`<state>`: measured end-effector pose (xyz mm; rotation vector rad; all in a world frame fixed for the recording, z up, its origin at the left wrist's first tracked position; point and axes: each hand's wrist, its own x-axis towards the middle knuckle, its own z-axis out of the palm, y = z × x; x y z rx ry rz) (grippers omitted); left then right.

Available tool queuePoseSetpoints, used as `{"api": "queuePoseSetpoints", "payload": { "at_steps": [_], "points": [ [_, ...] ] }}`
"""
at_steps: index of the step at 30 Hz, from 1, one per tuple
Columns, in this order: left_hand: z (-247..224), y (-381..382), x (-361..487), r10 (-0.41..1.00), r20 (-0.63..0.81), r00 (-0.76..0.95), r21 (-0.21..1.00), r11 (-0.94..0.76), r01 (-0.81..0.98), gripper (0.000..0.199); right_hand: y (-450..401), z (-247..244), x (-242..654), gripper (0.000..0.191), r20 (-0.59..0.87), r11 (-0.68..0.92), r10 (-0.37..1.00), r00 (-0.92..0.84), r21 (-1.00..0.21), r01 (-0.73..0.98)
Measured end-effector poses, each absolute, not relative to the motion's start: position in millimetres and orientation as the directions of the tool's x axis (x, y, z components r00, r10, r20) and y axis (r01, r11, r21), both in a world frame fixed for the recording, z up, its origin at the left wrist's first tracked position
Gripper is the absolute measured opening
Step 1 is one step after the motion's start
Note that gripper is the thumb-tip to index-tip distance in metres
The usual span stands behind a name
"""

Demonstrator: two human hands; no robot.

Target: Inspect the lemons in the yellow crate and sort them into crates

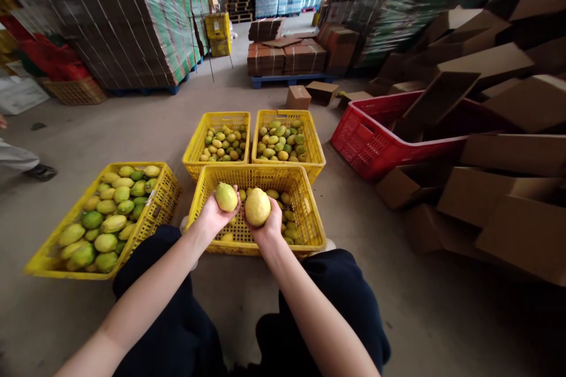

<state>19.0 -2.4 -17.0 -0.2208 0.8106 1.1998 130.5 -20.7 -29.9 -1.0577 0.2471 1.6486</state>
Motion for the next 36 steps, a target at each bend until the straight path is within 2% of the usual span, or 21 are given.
{"api": "queuePoseSetpoints", "payload": {
  "at_steps": [3, 7, 9, 13, 15, 18, 23, 25, 29, 36],
  "points": [
    [-14, -2, 19, 0.758, -0.646, 0.09, 0.29, 0.352, -0.89, 0.018, -20, -29, 131, 0.02, -0.703, -0.376, 0.711, -0.01, -0.368, -0.85],
    [-8, -1, 18, 0.79, -0.613, -0.012, 0.419, 0.312, -0.853, 0.013, -22, -21, 132, 0.018, -0.522, -0.316, 0.852, -0.032, -0.465, -0.827],
    [-9, -1, 17, 0.785, -0.62, 0.004, 0.422, 0.338, -0.841, 0.014, -24, -17, 133, 0.015, -0.469, -0.286, 0.883, -0.028, -0.489, -0.824],
    [-16, 0, 17, 0.772, -0.619, 0.145, 0.292, 0.397, -0.87, 0.019, -23, -16, 138, 0.019, -0.56, -0.396, 0.816, -0.146, -0.356, -0.847],
    [-19, 0, 17, 0.785, -0.599, 0.155, 0.272, 0.382, -0.883, 0.025, -20, -18, 139, 0.022, -0.626, -0.411, 0.765, -0.148, -0.299, -0.861],
    [-18, -1, 17, 0.793, -0.599, 0.112, 0.296, 0.349, -0.889, 0.027, -17, -21, 139, 0.022, -0.664, -0.388, 0.742, -0.088, -0.319, -0.865],
    [-7, -4, 15, 0.791, -0.612, 0.012, 0.317, 0.259, -0.912, 0.01, -18, -18, 140, 0.014, -0.67, -0.35, 0.742, 0.018, -0.41, -0.842],
    [-5, -5, 14, 0.791, -0.611, 0.038, 0.271, 0.254, -0.929, 0.009, -20, -17, 140, 0.013, -0.676, -0.372, 0.737, -0.002, -0.404, -0.836],
    [-6, -6, 12, 0.775, -0.601, 0.196, 0.154, 0.352, -0.923, 0.013, -20, -18, 140, 0.016, -0.71, -0.406, 0.703, -0.033, -0.363, -0.838],
    [-4, -6, 12, 0.779, -0.596, 0.194, 0.183, 0.367, -0.912, 0.009, -18, -25, 138, 0.02, -0.729, -0.45, 0.683, -0.046, -0.37, -0.813]
  ]
}}
